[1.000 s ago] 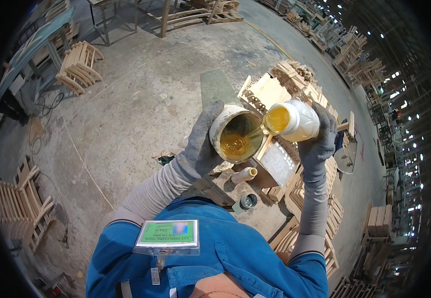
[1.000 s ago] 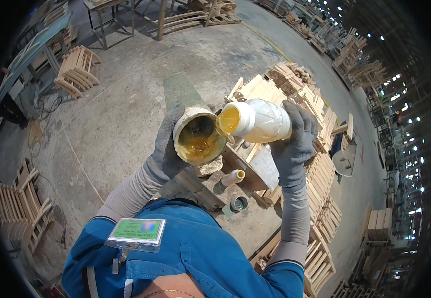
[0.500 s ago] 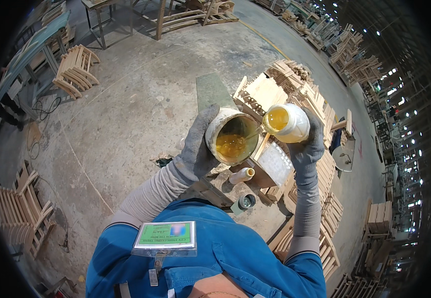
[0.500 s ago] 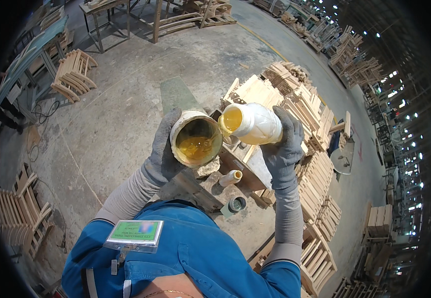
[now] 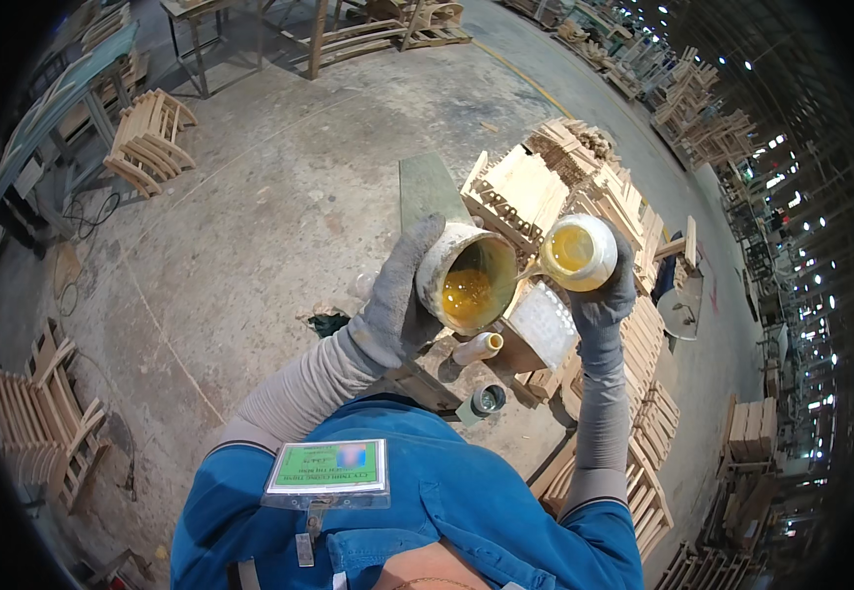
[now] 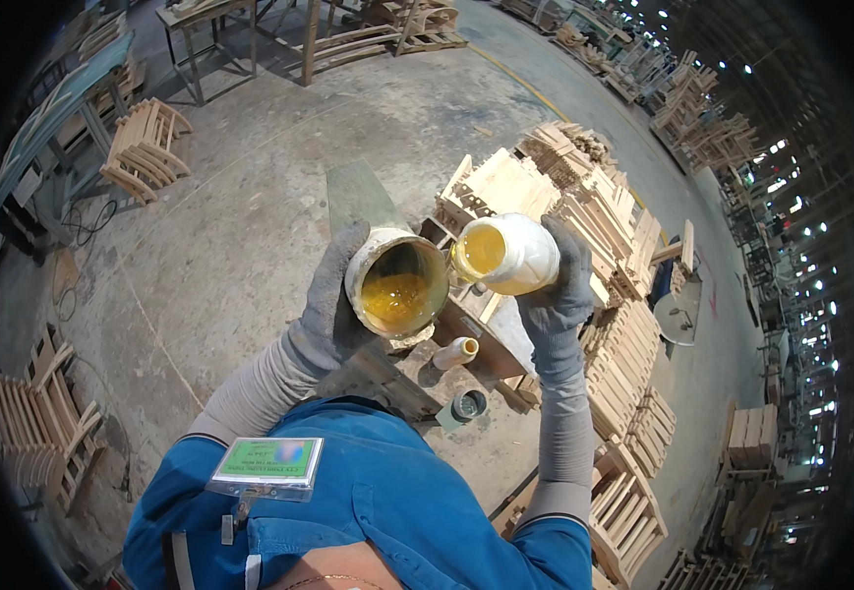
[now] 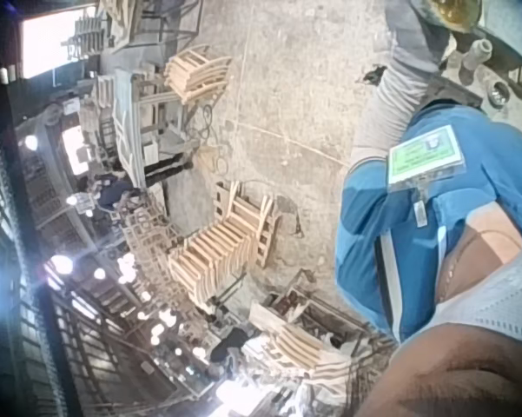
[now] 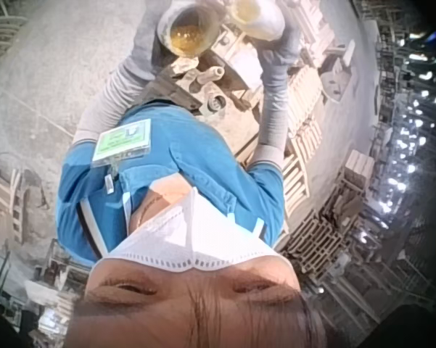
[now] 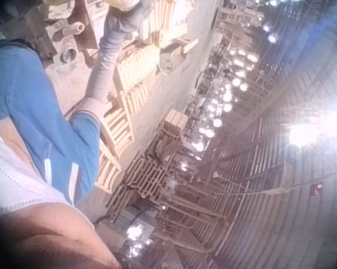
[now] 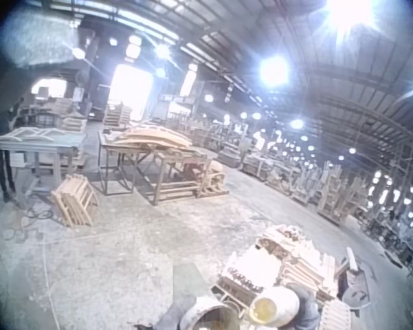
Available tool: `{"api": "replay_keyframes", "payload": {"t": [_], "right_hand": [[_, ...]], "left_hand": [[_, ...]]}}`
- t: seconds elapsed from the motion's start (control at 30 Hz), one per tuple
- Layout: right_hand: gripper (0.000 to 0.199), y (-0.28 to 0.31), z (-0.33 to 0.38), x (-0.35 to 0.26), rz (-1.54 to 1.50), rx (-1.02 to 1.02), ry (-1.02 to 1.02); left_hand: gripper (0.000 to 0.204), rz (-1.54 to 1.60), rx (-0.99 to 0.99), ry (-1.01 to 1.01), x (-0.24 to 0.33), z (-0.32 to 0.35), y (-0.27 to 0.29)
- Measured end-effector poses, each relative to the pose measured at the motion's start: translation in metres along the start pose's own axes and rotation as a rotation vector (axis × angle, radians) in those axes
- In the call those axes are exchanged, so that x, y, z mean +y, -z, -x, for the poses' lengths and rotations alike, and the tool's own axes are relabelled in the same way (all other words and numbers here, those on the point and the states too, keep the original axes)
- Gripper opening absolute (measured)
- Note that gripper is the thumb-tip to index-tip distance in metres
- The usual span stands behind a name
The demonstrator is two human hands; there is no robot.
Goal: The person applies a yellowish finish to wooden chair frames using a brush. They dip the brush into a container, apply the finish to the chair slats and legs, then return to a workbench to mix more finish by pouring liquids and using a handheld mixer.
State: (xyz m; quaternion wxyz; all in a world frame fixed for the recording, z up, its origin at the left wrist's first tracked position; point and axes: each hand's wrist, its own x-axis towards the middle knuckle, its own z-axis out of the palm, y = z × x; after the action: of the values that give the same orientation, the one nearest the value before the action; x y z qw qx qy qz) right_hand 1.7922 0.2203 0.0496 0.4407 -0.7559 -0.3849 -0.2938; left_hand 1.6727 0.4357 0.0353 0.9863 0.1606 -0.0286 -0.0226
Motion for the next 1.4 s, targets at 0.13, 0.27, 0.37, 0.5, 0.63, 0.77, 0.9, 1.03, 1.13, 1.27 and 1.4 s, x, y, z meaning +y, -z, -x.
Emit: {"api": "replay_keyframes", "payload": {"t": [0.13, 0.27, 0.37, 0.5, 0.63, 0.77, 0.9, 1.03, 1.13, 1.27, 1.4], "right_hand": [[0.063, 0.001, 0.005, 0.009, -0.061, 0.002, -0.036], [0.062, 0.004, 0.004, 0.010, 0.018, -0.024, 0.084], [0.062, 0.005, 0.001, 0.005, 0.091, -0.028, 0.156], [0.062, 0.005, -0.001, 0.005, 0.139, -0.029, 0.187], [0.062, 0.005, -0.002, 0.003, 0.141, -0.024, 0.195], [0.062, 0.003, -0.002, 0.002, 0.105, -0.023, 0.176], [0.062, 0.002, -0.001, 0.002, 0.039, -0.021, 0.143], [0.062, 0.002, -0.003, 0.000, 0.059, -0.019, 0.171], [0.062, 0.003, -0.002, 0.001, 0.056, -0.016, 0.174], [0.063, 0.003, 0.001, 0.001, 0.019, -0.013, 0.151], [0.064, 0.004, 0.004, 0.004, -0.029, -0.005, 0.121]], "left_hand": [[0.052, -0.090, 0.036, 0.011, -0.004, -0.002, -0.001], [0.049, -0.104, 0.044, 0.001, -0.008, -0.002, 0.003], [0.049, -0.084, 0.050, 0.028, -0.007, 0.000, 0.001], [0.051, -0.110, 0.073, 0.029, -0.008, 0.002, 0.001], [0.051, -0.160, 0.055, 0.044, -0.002, 0.006, -0.005], [0.051, -0.145, 0.028, 0.045, -0.002, 0.006, -0.002], [0.051, -0.124, 0.046, 0.067, -0.003, 0.005, 0.003], [0.052, -0.106, 0.027, 0.075, -0.003, 0.006, 0.001], [0.053, -0.169, 0.029, 0.071, -0.003, 0.006, 0.001], [0.051, -0.136, 0.011, 0.088, -0.005, 0.007, 0.000], [0.045, -0.071, -0.020, 0.123, -0.005, 0.008, -0.002]]}}
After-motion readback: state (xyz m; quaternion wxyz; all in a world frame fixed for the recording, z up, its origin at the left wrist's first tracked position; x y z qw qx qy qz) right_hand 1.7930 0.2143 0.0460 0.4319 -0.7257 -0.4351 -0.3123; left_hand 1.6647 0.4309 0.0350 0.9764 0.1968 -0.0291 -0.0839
